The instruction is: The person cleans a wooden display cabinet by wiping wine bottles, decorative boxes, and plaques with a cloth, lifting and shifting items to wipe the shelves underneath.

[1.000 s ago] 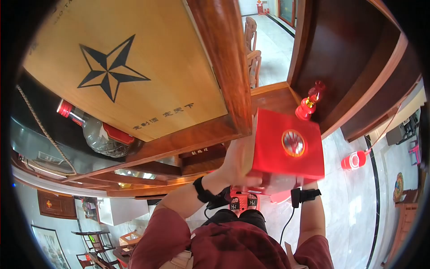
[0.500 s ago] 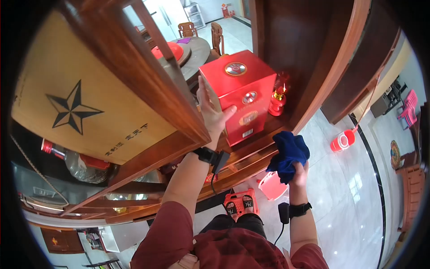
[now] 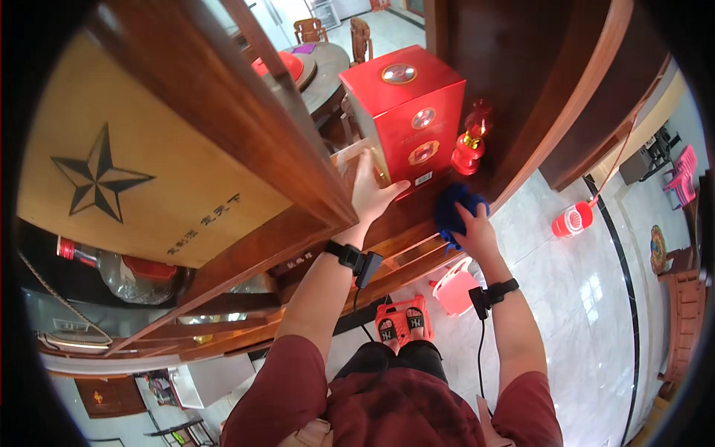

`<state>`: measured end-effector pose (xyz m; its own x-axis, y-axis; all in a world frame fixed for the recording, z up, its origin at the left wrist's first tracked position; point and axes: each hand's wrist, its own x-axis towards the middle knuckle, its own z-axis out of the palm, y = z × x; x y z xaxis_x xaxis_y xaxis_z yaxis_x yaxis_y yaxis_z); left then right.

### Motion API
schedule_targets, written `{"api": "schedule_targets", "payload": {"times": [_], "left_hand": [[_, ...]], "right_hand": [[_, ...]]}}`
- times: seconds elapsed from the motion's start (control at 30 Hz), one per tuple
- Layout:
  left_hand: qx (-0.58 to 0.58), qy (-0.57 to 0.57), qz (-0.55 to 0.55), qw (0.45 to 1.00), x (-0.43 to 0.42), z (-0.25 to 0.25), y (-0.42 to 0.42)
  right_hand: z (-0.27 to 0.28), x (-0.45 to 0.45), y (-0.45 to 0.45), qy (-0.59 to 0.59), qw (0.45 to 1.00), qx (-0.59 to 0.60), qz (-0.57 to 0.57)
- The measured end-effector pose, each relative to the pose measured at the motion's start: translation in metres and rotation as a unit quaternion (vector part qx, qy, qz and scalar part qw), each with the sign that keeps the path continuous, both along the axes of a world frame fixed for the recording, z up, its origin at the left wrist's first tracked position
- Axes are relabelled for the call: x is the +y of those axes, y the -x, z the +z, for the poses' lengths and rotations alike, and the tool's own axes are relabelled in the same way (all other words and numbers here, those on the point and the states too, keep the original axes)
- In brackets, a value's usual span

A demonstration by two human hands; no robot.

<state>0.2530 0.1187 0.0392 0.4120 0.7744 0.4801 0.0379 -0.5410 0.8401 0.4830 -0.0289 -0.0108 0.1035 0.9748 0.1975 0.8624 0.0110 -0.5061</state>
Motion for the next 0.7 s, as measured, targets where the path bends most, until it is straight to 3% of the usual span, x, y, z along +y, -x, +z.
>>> {"api": "schedule_targets", "payload": {"times": [0.03, 0.13, 0.2, 0.3, 0.37, 0.43, 0.47, 0.5, 0.57, 0.6, 0.67, 0.7], "left_hand": [[-0.083, 0.178, -0.016, 0.98, -0.015, -0.013, 0.0], [-0.081, 0.2, 0.012, 0.976, -0.019, -0.019, 0.011], [0.095, 0.21, 0.06, 0.971, -0.025, 0.0, 0.014], [0.191, 0.132, 0.132, 0.964, -0.062, 0.003, 0.018], [0.168, 0.066, 0.075, 0.981, -0.089, -0.002, 0.035], [0.177, 0.039, 0.01, 0.983, -0.118, 0.002, 0.063], [0.124, 0.061, 0.002, 0.99, -0.133, 0.002, 0.075], [0.071, 0.084, -0.006, 0.994, -0.147, 0.001, 0.083], [0.018, 0.135, -0.011, 0.991, -0.168, -0.006, 0.09], [-0.087, 0.212, -0.028, 0.973, -0.178, -0.005, 0.089], [-0.277, 0.359, -0.046, 0.89, -0.189, -0.003, 0.083], [-0.274, 0.364, -0.049, 0.889, -0.187, 0.004, 0.084]], "right_hand": [[0.004, -0.002, 0.01, 0.023, 0.998, -0.037, 0.041], [0.013, -0.011, 0.057, 0.046, 0.991, -0.037, 0.119], [0.024, -0.016, 0.088, 0.053, 0.983, -0.037, 0.171], [0.025, -0.025, 0.123, 0.077, 0.967, -0.043, 0.241], [0.021, -0.027, 0.126, 0.074, 0.957, 0.004, 0.279], [0.001, -0.023, 0.12, 0.032, 0.935, 0.162, 0.315], [0.023, -0.024, 0.12, 0.043, 0.914, 0.251, 0.316], [0.04, -0.026, 0.122, 0.043, 0.914, 0.252, 0.315], [0.062, -0.034, 0.13, 0.09, 0.8, 0.545, 0.233], [0.067, -0.034, 0.136, 0.071, 0.755, 0.599, 0.256], [0.068, -0.036, 0.152, 0.07, 0.758, 0.599, 0.248], [0.066, -0.038, 0.156, 0.07, 0.761, 0.598, 0.243]]}}
